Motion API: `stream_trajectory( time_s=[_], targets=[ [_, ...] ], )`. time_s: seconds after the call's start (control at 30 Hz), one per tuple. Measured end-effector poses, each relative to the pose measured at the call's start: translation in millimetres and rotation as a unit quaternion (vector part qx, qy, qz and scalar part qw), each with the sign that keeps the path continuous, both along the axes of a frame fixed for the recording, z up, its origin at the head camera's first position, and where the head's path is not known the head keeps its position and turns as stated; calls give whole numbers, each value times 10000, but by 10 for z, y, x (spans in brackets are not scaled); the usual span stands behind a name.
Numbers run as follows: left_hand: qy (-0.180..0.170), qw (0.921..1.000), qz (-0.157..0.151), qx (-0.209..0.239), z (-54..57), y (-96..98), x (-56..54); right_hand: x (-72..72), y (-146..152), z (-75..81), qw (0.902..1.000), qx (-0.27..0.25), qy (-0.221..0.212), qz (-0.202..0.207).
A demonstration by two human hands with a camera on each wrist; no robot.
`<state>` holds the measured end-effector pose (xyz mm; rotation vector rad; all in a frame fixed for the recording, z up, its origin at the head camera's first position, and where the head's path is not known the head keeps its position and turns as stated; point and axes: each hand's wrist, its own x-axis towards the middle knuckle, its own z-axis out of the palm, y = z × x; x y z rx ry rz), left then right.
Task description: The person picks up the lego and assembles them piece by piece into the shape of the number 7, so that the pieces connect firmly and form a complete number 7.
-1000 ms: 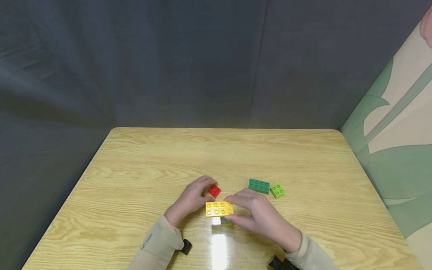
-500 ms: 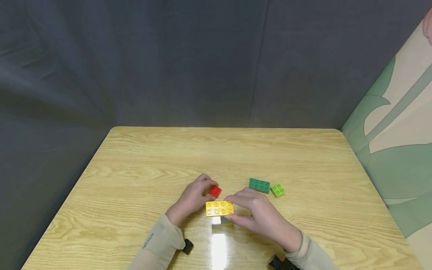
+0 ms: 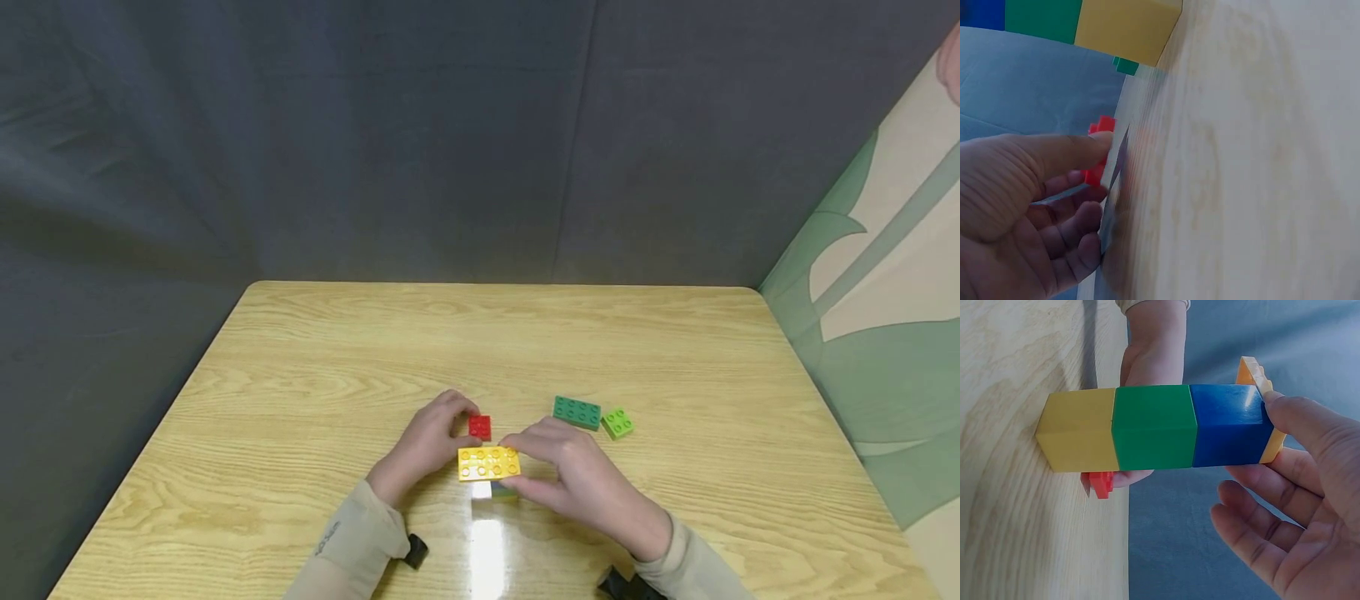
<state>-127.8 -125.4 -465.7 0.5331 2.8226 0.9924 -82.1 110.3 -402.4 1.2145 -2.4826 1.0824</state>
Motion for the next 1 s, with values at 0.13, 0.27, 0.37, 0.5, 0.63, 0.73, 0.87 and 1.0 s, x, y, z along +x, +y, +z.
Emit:
stream_trajectory(
  time_s=[0.13,0.27,0.37,0.5,0.63,0.73,0.87,1.0],
  targets=[
    [-153,9996,25,239,18,-28,27,2,2,0,10000,-26,-47,3],
    [-295,9984,-15,478,41,-56,63,3,1,6,9999,-29,-100,-19],
    [-459,9970,-3,622,57,-79,97,4,1,8,10000,-19,-86,-42],
    [-636,9952,50,746,80,-110,151,4,0,5,10000,-6,-32,-54],
    [-697,9929,5,968,109,-135,214,4,2,0,10000,-2,-38,-57],
    [-772,9899,-67,1189,128,-155,260,4,2,-3,10000,1,-67,-50],
    [-857,9864,-171,1393,168,-180,320,4,0,-8,10000,0,-66,-48],
    [-860,9842,-277,1525,234,-201,384,2,0,-11,10000,14,-72,-55]
  ],
)
